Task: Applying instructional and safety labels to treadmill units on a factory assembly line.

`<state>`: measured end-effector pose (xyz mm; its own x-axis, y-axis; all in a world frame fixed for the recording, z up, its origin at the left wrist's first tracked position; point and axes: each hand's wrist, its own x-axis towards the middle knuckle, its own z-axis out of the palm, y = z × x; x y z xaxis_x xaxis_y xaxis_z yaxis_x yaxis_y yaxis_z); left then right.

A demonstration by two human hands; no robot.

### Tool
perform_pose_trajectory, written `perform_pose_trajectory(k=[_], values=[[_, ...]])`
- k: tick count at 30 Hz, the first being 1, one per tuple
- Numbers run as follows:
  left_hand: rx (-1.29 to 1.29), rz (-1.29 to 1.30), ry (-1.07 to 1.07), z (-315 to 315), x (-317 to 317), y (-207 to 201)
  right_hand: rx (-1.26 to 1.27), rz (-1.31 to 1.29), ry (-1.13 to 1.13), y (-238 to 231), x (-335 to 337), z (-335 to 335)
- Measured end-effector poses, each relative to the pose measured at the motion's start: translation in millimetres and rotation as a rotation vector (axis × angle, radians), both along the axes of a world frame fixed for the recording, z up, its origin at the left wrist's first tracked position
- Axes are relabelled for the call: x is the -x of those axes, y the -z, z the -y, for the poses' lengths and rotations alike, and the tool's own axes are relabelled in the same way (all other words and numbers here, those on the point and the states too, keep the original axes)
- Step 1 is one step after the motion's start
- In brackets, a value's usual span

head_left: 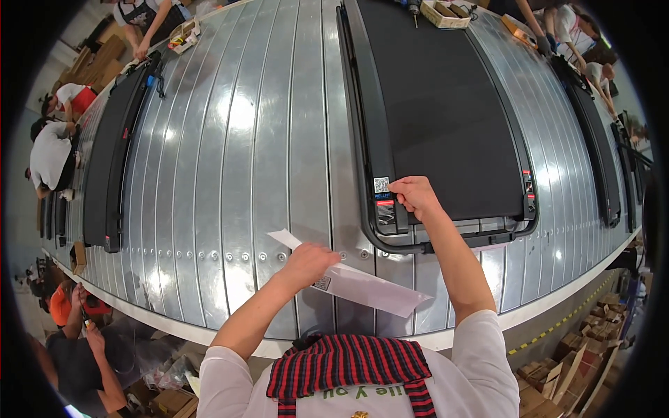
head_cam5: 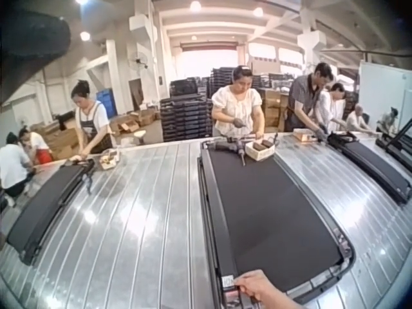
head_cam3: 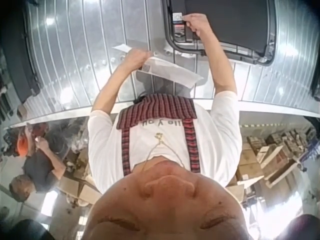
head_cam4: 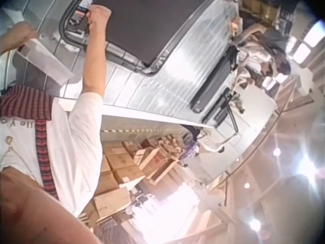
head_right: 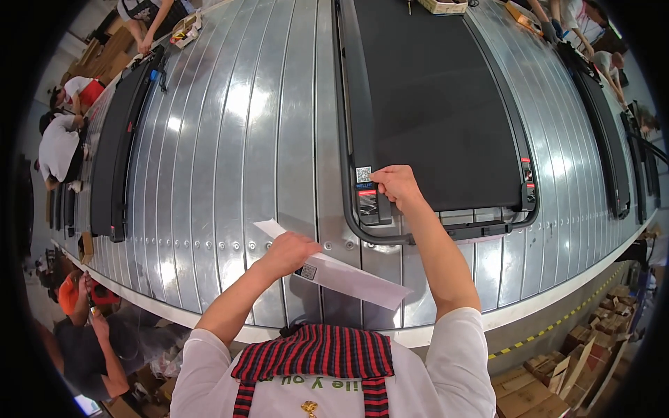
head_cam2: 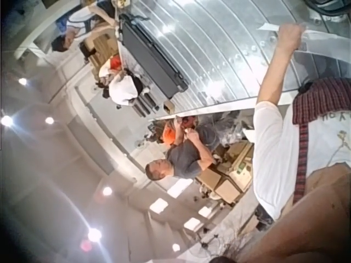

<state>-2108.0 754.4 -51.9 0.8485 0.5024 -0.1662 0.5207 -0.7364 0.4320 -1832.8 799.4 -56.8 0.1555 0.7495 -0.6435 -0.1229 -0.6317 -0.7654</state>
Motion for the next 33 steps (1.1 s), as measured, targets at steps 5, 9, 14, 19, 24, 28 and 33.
perform_pose_trajectory(k=[5, 9, 14, 19, 24, 28, 33], values=[[-0.017, 0.013, -0.021, 2, 4, 2, -0.021, 0.032, 0.021, 0, 2, 2], [-0.018, 0.024, -0.017, 2, 7, 1, -0.028, 0.026, 0.035, 3, 1, 2], [-0.042, 0.045, -0.001, 0, 8, 3, -0.047, 0.037, 0.038, 1, 4, 3], [-0.070, 0.026, 0.035, -3, 4, -2, -0.082, 0.068, 0.040, 1, 6, 5], [-0.096, 0.001, 0.035, -10, -4, -6, -0.086, 0.103, 0.034, 1, 6, 4], [-0.144, 0.026, 0.041, -22, -17, -16, -0.082, 0.121, 0.047, -1, 4, 5], [-0.135, 0.000, 0.082, -42, -35, -28, -0.112, 0.150, 0.070, -2, 10, 5]])
